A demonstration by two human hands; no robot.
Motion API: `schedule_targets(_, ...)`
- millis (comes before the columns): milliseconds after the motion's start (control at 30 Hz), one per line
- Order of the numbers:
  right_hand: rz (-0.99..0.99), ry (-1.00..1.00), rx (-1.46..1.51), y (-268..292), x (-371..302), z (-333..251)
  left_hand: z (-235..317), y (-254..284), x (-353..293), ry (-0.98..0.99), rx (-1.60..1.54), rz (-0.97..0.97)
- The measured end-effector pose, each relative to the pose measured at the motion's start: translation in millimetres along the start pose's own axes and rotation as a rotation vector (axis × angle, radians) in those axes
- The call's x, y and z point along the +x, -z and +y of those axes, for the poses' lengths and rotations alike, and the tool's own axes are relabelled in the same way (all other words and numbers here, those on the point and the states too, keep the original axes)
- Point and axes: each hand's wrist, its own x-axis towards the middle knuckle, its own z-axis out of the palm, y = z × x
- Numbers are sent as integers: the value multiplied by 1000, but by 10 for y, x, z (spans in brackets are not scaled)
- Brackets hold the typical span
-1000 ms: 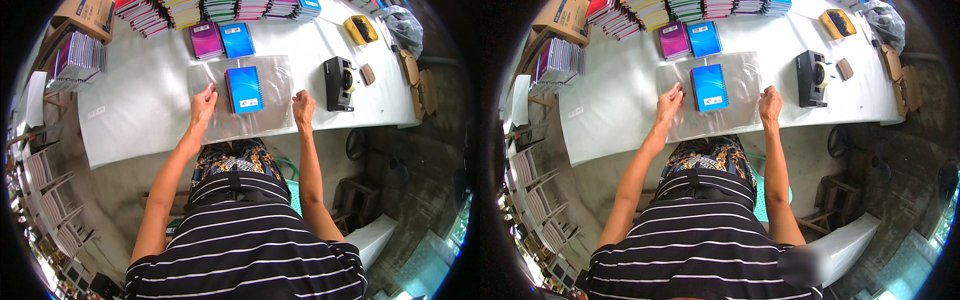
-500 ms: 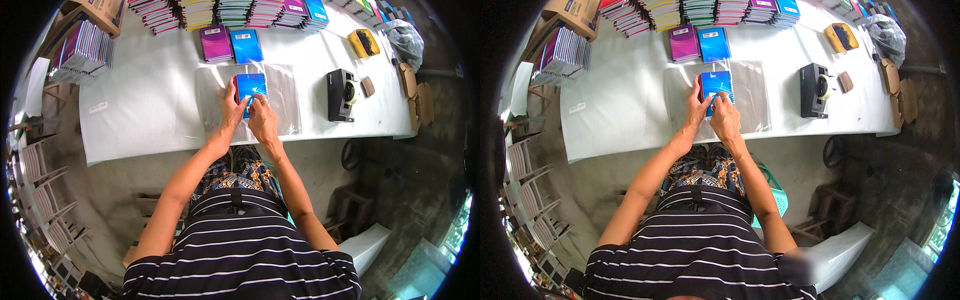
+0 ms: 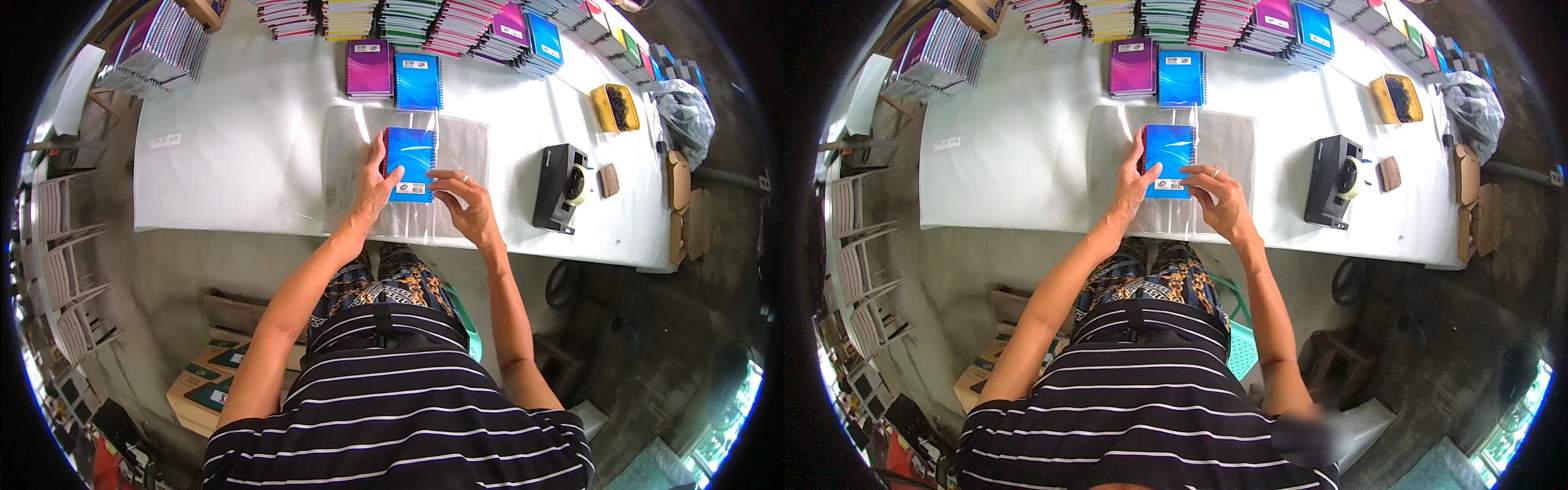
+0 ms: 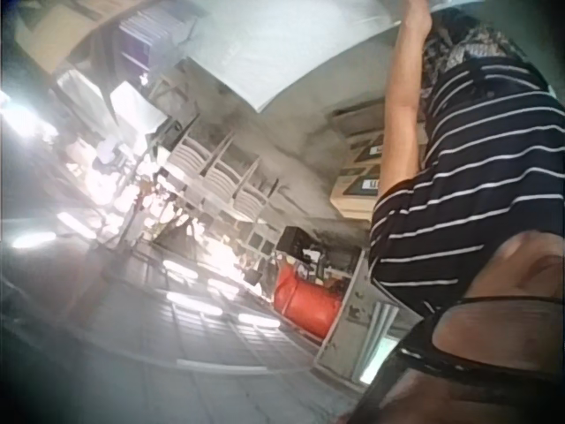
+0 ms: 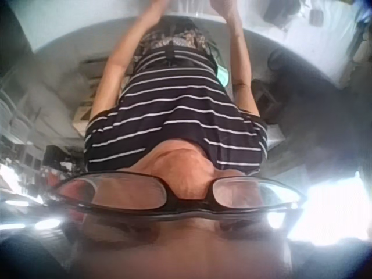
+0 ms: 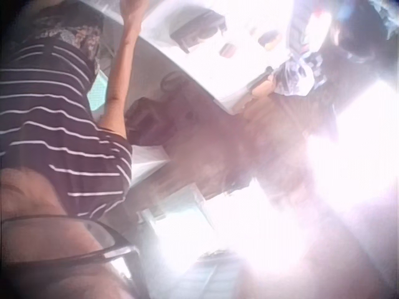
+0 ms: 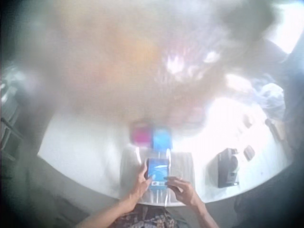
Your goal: The person selects several spiral-bound notebooks of different colors from a table, places them into a clear plastic bag, and seals the bag using a tape dispenser. The process is repeated multiple times with different sets of notebooks.
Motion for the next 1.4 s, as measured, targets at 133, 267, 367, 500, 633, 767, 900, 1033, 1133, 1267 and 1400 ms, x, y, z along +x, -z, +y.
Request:
schedule_targets(133, -303, 573, -526, -150, -406, 448, -19, 10, -2, 42, -32, -6)
schedule_targets(267, -171, 483, -228, -23, -188, 520, 108, -23, -49, 73, -130, 10)
schedule_targets(367, 236, 378, -540, 25, 833, 368, 46, 19, -27, 65, -68, 20)
schedule_targets(500, -210, 142, -362, 74, 1687, 1029, 80, -32, -27, 99, -62, 17)
schedule_targets(633, -115, 281, -397, -40, 1690, 1080, 106, -20, -60, 36, 3, 29)
schedule_targets(767, -185, 174, -417, -157, 1541, 1127, 104, -2, -71, 71, -12, 13)
schedule_targets(900, -252, 258, -451, -146, 1660, 1190, 124, -2, -44, 51, -9, -15)
schedule_targets(1033, -210, 330, -468, -170, 1674, 1259, 193, -30, -74, 55, -67, -11)
schedule_targets(1133, -195, 375, -492, -175, 1683, 1290, 118, -7, -52, 34, -5, 20)
schedule_targets(1267, -140, 407, -497, -202, 1668, 1329, 126, 13, -60, 65, -1, 2)
schedule_targets(1400, -115, 387, -537, -197, 1666, 1331, 180, -4, -75, 42, 37, -13)
